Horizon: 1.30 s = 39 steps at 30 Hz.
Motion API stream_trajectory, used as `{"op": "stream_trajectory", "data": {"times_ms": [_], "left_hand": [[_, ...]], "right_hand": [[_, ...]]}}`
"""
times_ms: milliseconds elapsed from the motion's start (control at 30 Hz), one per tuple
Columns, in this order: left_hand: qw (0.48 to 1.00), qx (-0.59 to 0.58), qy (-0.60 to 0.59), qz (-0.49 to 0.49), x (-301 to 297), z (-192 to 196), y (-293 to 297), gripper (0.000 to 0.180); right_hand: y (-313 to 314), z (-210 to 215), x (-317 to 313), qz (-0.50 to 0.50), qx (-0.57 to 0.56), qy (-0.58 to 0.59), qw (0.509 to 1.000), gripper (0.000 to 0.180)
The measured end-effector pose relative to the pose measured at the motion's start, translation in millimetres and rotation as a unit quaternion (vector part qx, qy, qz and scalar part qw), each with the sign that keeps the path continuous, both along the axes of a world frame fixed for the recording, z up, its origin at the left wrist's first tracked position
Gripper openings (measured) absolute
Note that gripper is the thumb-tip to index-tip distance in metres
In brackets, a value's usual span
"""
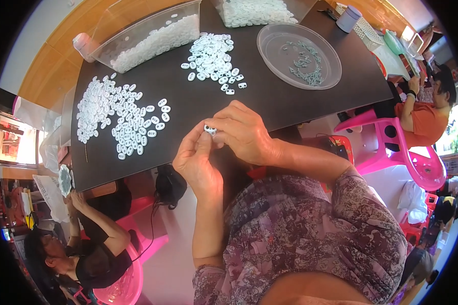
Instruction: Assembling small metal pins or rings into white plastic components at a workshop table.
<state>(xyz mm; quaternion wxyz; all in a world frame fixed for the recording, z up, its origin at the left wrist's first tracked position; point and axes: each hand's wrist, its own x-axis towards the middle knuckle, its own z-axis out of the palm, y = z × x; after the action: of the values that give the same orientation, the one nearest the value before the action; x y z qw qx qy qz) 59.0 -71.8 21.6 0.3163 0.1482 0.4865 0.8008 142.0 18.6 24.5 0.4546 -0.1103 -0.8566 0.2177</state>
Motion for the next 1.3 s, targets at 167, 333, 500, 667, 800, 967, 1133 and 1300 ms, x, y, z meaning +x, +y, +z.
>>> {"op": "stream_trajectory", "data": {"times_ms": [167, 333, 500, 667, 800, 967, 1133, 1300], "left_hand": [[1.0, -0.009, 0.024, 0.0, 0, -1, -1, 0.019], [1.0, 0.008, 0.005, 0.014, 2, -2, 1, 0.019], [1.0, 0.006, -0.019, 0.02, 6, 6, 2, 0.02], [1.0, 0.01, 0.01, 0.02, 7, 4, 1, 0.02], [0.999, 0.013, 0.048, 0.008, 6, -2, 2, 0.02], [0.997, 0.013, 0.073, 0.004, 2, -6, 1, 0.02], [0.997, 0.025, 0.075, 0.007, 4, -6, 0, 0.023], [0.991, 0.042, 0.119, 0.035, 9, -9, 2, 0.024]], "right_hand": [[-1, -1, -1, 0.01, -0.018, 0.007, 1.0, 0.029], [-3, 2, 1, 0.007, -0.033, -0.007, 0.999, 0.027], [-2, 4, 1, 0.003, -0.009, -0.001, 1.0, 0.026], [-4, 1, 2, 0.002, -0.028, -0.001, 1.0, 0.026], [-3, -2, 3, -0.012, -0.019, -0.004, 1.0, 0.028], [-4, -4, 3, -0.004, -0.009, 0.018, 1.0, 0.031], [-6, -4, 1, 0.006, -0.013, 0.033, 0.999, 0.032], [-8, -5, 1, 0.015, -0.015, 0.048, 0.999, 0.033]]}}
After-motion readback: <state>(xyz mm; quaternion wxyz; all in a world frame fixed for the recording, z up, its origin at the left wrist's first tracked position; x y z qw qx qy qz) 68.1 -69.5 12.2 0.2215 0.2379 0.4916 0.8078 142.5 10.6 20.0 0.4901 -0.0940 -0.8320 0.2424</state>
